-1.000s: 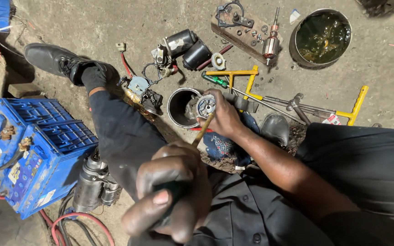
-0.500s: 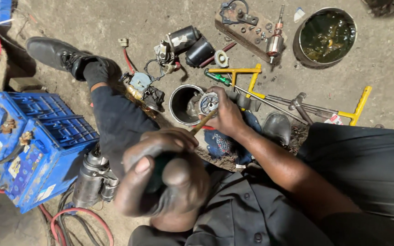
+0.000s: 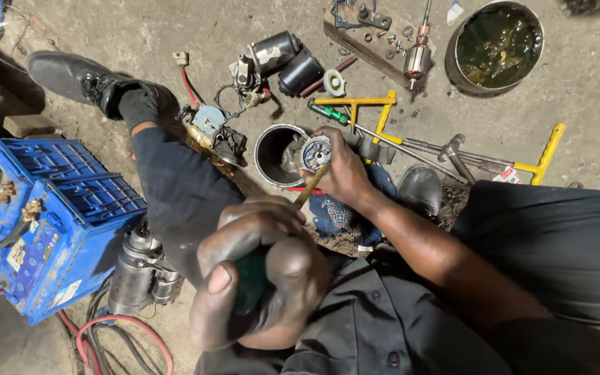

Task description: The person works on a starter motor by hand and with a screwdriver, handling the internal components and the housing. They disassemble the motor, removing and repositioning small metal pieces and wires before reassembling the unit.

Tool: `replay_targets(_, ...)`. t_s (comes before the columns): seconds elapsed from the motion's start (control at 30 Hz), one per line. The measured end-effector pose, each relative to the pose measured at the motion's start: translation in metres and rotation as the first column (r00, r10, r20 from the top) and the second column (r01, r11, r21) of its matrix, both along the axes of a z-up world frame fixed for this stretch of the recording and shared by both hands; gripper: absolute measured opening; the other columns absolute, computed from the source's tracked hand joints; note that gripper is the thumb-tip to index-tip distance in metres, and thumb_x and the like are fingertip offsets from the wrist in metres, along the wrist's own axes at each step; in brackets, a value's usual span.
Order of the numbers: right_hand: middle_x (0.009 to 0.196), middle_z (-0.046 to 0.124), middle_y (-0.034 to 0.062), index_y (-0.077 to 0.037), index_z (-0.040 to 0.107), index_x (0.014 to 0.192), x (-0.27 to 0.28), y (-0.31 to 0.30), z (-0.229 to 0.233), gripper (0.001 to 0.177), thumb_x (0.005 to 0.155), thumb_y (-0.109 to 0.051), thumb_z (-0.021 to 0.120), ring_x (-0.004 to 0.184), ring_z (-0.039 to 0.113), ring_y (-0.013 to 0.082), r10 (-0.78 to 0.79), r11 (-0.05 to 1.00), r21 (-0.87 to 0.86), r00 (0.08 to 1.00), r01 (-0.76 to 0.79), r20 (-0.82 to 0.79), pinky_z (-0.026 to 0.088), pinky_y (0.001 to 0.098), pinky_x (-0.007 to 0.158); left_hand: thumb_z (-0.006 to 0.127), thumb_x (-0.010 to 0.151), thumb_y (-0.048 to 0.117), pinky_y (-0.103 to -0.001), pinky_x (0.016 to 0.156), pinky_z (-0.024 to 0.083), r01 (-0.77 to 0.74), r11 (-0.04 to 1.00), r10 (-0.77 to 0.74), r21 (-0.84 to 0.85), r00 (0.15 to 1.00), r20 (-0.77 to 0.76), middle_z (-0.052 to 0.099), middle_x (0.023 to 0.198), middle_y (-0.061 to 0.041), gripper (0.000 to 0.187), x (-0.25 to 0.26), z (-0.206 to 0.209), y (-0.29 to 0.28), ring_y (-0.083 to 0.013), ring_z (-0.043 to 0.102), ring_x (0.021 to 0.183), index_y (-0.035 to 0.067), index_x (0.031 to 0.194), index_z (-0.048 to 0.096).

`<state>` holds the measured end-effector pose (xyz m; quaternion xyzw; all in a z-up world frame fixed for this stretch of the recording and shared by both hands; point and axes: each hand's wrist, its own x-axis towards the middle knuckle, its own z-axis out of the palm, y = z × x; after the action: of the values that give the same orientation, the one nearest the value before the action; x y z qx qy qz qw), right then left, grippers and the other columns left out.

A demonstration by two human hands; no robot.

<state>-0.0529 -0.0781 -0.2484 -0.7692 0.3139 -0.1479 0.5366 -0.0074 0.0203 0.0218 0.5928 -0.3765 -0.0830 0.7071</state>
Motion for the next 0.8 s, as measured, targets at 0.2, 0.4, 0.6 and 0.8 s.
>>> replay_targets(0.2, 0.115, 0.065, 0.0283, -0.005, 0.036, 0.138, 0.001, -0.004, 0.01, 0.087, 0.075, -0.028, 0.091, 0.104, 0.068, 0.0452, 0.029, 0.995, 0.094, 0.999, -0.024, -0.045, 0.055, 0.0507, 0.093, 0.062, 0.106, 0.044, -0.042, 0.078, 0.051, 0.27, 0.958, -0.223, 0.098, 0.915, -0.336, 0.065, 0.086, -0.015, 0.041, 0.011, 0.002, -0.011, -0.0303, 0.06, 0.075, 0.003, 0.101, 0.062)
replay_targets(0.4, 0.111, 0.068, 0.0258, -0.006, 0.036, 0.138, -0.001, -0.006, 0.005, 0.085, 0.075, -0.025, 0.092, 0.103, 0.069, 0.0445, -0.006, 0.998, 0.062, 0.999, 0.004, 0.042, 0.056, 0.0496, 0.09, 0.066, 0.103, 0.04, -0.042, 0.072, 0.053, 0.34, 0.939, -0.343, -0.051, 0.918, -0.2, 0.063, 0.079, -0.01, 0.036, 0.019, -0.021, -0.024, -0.026, 0.06, 0.064, 0.007, 0.117, 0.059)
replay_targets(0.6, 0.112, 0.07, 0.0243, -0.005, 0.037, 0.138, -0.008, -0.006, -0.017, 0.085, 0.076, -0.027, 0.091, 0.104, 0.071, 0.0383, 0.004, 0.999, 0.046, 0.994, -0.009, 0.11, 0.057, 0.0479, 0.091, 0.066, 0.1, 0.032, -0.037, 0.046, 0.057, 0.419, 0.861, -0.294, -0.288, 0.872, 0.391, 0.06, 0.075, -0.01, 0.051, 0.04, -0.04, -0.054, -0.019, 0.059, 0.052, 0.016, 0.141, 0.04)
replay_targets(0.8, 0.117, 0.067, 0.0301, 0.001, 0.035, 0.139, -0.004, -0.016, -0.013, 0.093, 0.069, -0.021, 0.091, 0.11, 0.068, 0.0412, -0.028, 0.999, -0.033, 0.979, 0.035, 0.202, 0.054, 0.0493, 0.094, 0.071, 0.1, 0.032, -0.039, 0.047, 0.051, 0.29, 0.908, -0.203, -0.301, 0.936, 0.289, 0.06, 0.073, -0.01, 0.049, 0.03, -0.047, -0.041, -0.021, 0.058, 0.055, 0.009, 0.132, 0.042)
